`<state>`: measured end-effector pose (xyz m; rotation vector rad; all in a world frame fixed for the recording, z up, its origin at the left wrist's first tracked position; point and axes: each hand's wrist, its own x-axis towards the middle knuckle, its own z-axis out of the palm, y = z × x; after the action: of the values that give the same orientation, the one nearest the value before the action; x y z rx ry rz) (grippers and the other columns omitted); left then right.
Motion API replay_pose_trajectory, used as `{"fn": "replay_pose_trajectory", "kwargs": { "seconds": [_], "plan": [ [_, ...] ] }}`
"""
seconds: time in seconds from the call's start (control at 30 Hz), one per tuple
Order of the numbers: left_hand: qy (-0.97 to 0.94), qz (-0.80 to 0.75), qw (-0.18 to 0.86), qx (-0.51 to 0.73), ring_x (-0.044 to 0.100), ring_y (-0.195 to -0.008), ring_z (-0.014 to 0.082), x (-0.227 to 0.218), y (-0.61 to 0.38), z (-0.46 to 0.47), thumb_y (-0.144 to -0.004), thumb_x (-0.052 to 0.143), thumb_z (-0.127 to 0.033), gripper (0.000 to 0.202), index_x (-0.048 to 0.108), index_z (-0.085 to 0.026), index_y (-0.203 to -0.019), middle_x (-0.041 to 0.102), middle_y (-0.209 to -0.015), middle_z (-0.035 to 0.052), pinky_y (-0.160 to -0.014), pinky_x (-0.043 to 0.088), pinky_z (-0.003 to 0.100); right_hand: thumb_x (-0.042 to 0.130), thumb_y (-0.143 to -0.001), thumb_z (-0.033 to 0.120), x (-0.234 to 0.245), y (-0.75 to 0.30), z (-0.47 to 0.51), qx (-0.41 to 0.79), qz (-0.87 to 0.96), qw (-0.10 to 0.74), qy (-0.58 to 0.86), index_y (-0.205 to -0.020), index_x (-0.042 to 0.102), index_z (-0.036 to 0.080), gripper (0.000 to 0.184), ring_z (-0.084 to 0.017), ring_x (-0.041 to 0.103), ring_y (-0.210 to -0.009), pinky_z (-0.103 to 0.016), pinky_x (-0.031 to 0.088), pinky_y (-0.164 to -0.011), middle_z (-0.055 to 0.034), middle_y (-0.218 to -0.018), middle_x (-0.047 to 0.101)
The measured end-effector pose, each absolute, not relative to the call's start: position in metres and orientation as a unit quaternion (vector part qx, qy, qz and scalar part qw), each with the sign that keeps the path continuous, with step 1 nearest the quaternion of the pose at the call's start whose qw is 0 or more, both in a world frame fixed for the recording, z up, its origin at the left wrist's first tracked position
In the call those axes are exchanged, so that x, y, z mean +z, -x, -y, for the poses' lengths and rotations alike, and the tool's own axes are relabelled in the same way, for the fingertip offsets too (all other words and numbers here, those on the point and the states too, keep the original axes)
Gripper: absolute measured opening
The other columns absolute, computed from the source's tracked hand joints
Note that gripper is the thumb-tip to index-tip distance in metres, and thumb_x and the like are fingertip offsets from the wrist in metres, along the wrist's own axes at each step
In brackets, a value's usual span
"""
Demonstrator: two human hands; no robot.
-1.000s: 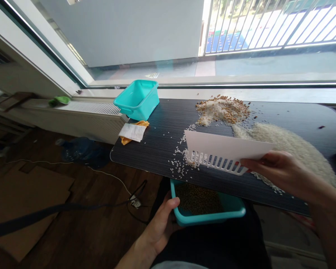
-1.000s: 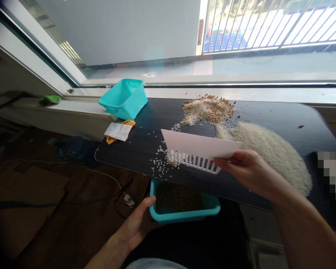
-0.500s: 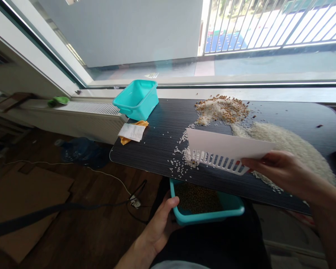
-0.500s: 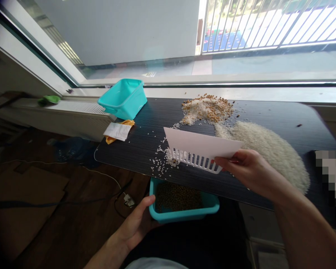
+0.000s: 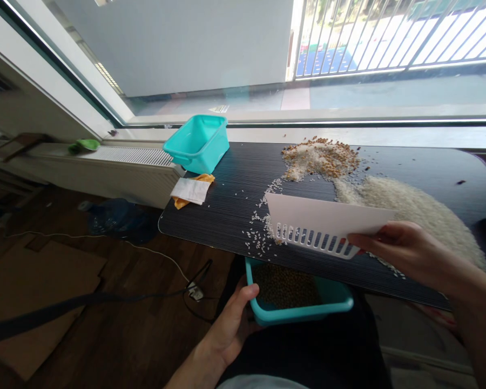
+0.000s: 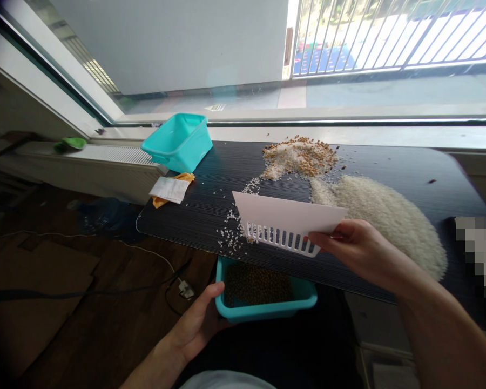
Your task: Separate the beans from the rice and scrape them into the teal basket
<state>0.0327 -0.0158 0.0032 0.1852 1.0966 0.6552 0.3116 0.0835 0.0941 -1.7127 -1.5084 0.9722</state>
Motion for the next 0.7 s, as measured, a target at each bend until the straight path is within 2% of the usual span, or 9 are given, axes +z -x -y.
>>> {"fn": "replay_pose_trajectory", "kwargs": {
  "seconds": [0.1, 0.27, 0.5, 0.7],
  "plan": [
    [-0.088, -0.512, 0.799, 0.304, 0.051, -0.123, 0.0311, 0.002, -0.032, 0.016, -0.074, 0.065, -0.050, 0.069, 0.047, -0.024, -0.136, 0.056, -0.137, 0.0084, -0.095, 0.042, 0.040, 0.077, -0.044, 0.069, 0.091, -0.319, -0.082, 0.466, 0.552, 0.303, 0.622, -0.059, 0.075, 0.021, 0.050, -0.017, 0.064, -0.056, -0.028, 0.057, -0.057, -0.0063, -0.063, 0.074],
    [-0.079, -0.509, 0.801, 0.304, 0.051, -0.124, 0.0308, 0.000, -0.032, 0.016, -0.074, 0.066, -0.048, 0.067, 0.048, -0.024, -0.134, 0.057, -0.137, 0.0082, -0.094, 0.043, 0.040, 0.080, -0.043, 0.066, 0.092, -0.323, -0.078, 0.467, 0.543, 0.321, 0.620, -0.061, 0.076, 0.022, 0.048, -0.018, 0.064, -0.056, -0.030, 0.058, -0.058, -0.0066, -0.065, 0.074],
    [-0.077, -0.509, 0.799, 0.311, 0.051, -0.123, 0.0309, 0.003, -0.032, 0.016, -0.074, 0.066, -0.047, 0.066, 0.049, -0.024, -0.134, 0.060, -0.132, 0.0090, -0.094, 0.044, 0.041, 0.080, -0.050, 0.062, 0.092, -0.322, -0.068, 0.511, 0.548, 0.294, 0.593, -0.063, 0.077, 0.023, 0.041, -0.022, 0.070, -0.062, -0.032, 0.061, -0.065, -0.0056, -0.062, 0.074],
    [-0.083, -0.506, 0.801, 0.309, 0.052, -0.122, 0.0313, 0.003, -0.032, 0.016, -0.073, 0.066, -0.050, 0.067, 0.051, -0.025, -0.133, 0.061, -0.130, 0.0088, -0.094, 0.043, 0.041, 0.078, -0.059, 0.054, 0.081, -0.329, -0.053, 0.516, 0.549, 0.286, 0.592, -0.075, 0.080, 0.022, 0.036, -0.026, 0.073, -0.069, -0.032, 0.062, -0.064, -0.0079, -0.077, 0.077]
  ]
}}
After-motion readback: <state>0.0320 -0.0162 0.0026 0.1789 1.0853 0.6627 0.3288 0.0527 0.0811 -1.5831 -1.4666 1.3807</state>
